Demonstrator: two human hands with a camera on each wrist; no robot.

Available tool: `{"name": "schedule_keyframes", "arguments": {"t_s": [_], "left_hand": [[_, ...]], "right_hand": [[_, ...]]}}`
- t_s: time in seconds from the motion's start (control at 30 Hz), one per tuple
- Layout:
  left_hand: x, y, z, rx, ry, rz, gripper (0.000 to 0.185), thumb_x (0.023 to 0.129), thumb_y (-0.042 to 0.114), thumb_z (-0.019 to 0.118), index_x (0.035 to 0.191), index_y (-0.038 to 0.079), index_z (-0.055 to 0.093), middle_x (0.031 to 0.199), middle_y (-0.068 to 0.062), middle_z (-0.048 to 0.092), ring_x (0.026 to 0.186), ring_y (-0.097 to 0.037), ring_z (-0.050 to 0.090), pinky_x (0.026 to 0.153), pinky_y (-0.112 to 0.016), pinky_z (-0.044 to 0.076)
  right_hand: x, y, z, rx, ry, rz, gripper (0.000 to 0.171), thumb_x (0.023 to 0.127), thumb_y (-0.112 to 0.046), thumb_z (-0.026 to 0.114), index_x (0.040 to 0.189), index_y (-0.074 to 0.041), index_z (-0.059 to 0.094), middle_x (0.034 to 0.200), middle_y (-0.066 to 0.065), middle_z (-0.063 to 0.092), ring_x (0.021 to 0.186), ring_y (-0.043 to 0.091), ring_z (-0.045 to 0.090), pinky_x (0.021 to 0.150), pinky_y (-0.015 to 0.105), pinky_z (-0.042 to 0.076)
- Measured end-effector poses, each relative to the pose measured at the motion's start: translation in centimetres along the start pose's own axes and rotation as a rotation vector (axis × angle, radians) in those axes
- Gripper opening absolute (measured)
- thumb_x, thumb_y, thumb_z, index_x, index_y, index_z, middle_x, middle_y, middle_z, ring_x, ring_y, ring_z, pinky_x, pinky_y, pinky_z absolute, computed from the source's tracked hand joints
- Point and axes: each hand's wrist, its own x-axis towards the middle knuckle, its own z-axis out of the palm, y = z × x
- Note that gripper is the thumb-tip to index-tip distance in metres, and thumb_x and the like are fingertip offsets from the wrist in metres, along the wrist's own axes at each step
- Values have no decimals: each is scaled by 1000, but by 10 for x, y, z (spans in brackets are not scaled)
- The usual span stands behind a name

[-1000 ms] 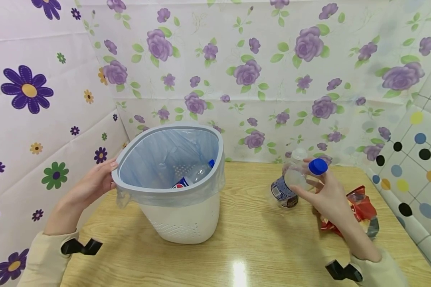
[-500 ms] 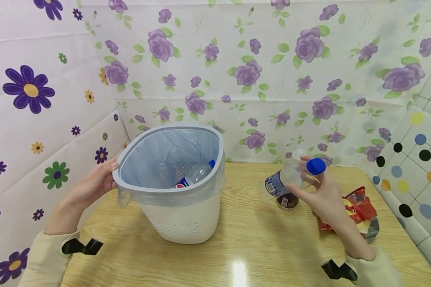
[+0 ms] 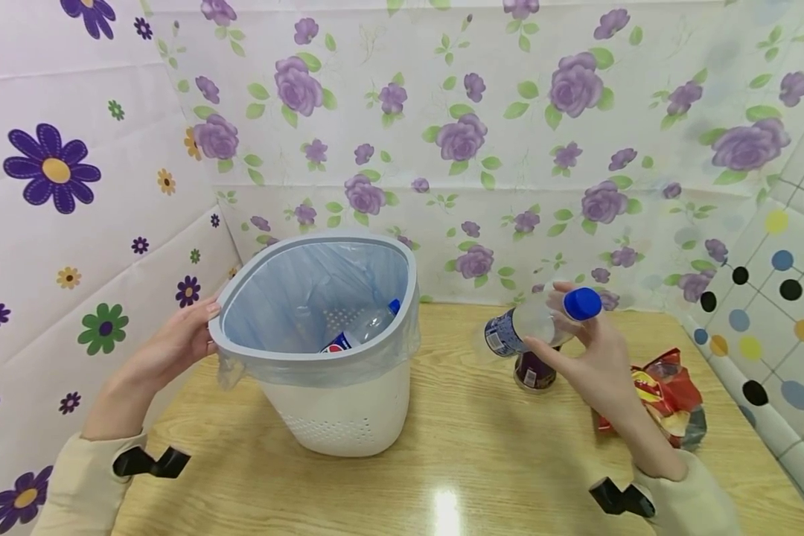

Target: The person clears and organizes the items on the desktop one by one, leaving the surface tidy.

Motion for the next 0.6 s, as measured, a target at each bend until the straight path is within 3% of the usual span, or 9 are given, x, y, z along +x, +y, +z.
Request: {"name": "schedule_keyframes", "arguments": {"t_s": [0.2, 0.6], "left_hand": [[-1, 3, 0, 11, 4, -3, 50, 106, 21, 31, 149, -6, 26, 121, 3, 60, 105, -8, 64, 88, -22, 53], [-1, 3, 0, 5, 0, -4, 51, 106, 21, 31, 149, -7, 24, 120, 4, 61, 105, -8, 64, 87, -22, 53]], "right_hand": [[2, -7, 3, 55, 18, -21, 82, 75, 9, 76, 145, -14, 39, 132, -16, 53, 114, -8, 54, 88, 4, 44], [5, -22, 6, 106, 75, -137, 83, 70, 21, 72, 143, -5, 40, 132, -6, 54, 116, 0, 57, 92, 8, 45]]}}
